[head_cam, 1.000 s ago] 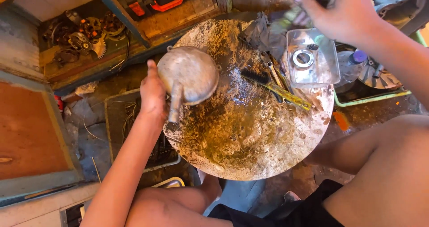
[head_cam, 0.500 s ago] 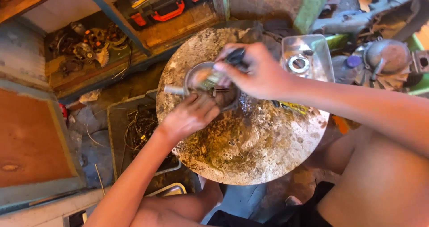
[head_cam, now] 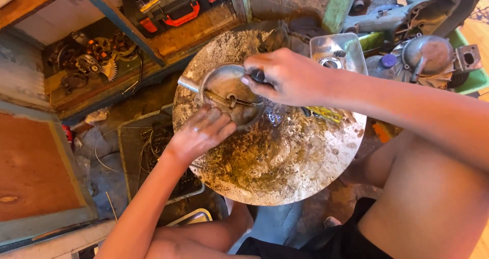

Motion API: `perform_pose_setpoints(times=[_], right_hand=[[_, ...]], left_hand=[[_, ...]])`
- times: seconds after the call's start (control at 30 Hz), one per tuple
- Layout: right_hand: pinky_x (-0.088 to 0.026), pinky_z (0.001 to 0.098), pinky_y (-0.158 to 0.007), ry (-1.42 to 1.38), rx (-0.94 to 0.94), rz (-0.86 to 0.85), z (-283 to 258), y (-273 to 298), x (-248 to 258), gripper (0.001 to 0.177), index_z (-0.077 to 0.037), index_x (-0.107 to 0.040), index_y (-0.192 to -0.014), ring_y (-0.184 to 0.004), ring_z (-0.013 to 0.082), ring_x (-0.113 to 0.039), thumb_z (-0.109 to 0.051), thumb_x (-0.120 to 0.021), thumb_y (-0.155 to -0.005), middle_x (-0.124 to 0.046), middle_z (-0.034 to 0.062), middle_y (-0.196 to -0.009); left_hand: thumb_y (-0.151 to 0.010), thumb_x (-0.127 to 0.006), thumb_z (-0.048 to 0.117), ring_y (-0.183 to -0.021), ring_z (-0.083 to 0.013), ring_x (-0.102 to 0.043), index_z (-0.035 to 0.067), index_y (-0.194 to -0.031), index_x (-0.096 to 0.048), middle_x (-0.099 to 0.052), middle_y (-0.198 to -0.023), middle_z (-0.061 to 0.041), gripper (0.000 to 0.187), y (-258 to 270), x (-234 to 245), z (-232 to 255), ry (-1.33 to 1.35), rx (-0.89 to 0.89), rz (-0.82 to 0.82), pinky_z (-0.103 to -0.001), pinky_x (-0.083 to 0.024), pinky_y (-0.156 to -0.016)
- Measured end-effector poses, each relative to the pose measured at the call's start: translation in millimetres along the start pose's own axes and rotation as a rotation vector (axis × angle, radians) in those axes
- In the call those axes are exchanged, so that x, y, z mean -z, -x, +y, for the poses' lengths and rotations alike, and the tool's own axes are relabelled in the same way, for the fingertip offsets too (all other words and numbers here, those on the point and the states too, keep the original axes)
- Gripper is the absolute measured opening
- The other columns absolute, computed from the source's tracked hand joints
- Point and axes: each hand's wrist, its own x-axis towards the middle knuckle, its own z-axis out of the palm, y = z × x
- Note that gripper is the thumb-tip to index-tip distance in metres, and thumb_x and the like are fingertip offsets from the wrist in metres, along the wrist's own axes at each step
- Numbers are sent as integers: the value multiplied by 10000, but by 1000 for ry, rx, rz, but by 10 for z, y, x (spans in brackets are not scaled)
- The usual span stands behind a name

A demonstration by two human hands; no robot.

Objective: Cleaning a motorcycle engine cover using a brush and solvent on a workbench.

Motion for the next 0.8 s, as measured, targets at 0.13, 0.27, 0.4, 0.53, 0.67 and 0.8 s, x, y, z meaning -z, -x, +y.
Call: perform_pose_setpoints(times=[0.13,0.27,0.4,0.53,0.67,0.8], right_hand=[[-517,303,-452,-142,-137,-95,-85,-27,-131,126,104,-641,-932,-501,207,-599,39,-533,-931,-654,220,-764],[-557,299,-496,-398,-62,154,45,-24,-343,151,67,-639,-1017,-601,220,-682,47,-518,-929,-675,208,-812],[-605,356,-626,-395,12,347,160,-94,-367,104,71,-610,-1013,-695,269,-684,60,-512,-979,-650,216,-848],[-578,336,-611,-291,-10,408,62,-85,-359,92,63,-599,-933,-661,245,-655,88,-520,-971,-625,198,-834],[-635,343,-672,-630,-385,305,-31,-115,-299,111,84,-557,-1040,-715,221,-694,8,-495,-989,-642,228,-916],[-597,317,-634,-396,-568,75,121,-13,-109,190,121,-585,-1120,-683,204,-675,6,-508,-990,-659,256,-969]], left_hand=[[-947,-648,51,-873,-149,-691,207,-1112,-548,-654,-865,31,248,13,0,-2,-15,-9,-51,-331,-571,-893],[-941,-670,76,-921,-145,-680,231,-1142,-538,-653,-890,48,286,1,-77,21,13,-36,-35,-338,-550,-911],[-946,-674,90,-912,-147,-696,208,-1164,-540,-670,-892,34,282,30,16,53,48,-32,-60,-343,-549,-920],[-952,-664,64,-874,-132,-698,210,-1134,-559,-675,-845,41,256,-117,151,-7,-28,-49,33,-349,-545,-954],[-938,-671,46,-913,-147,-694,210,-1162,-567,-680,-863,34,296,22,-104,-18,-42,-42,42,-361,-529,-973],[-946,-667,64,-897,-162,-700,189,-1102,-558,-657,-831,13,227,80,-225,-56,-39,-27,25,-370,-541,-983]])
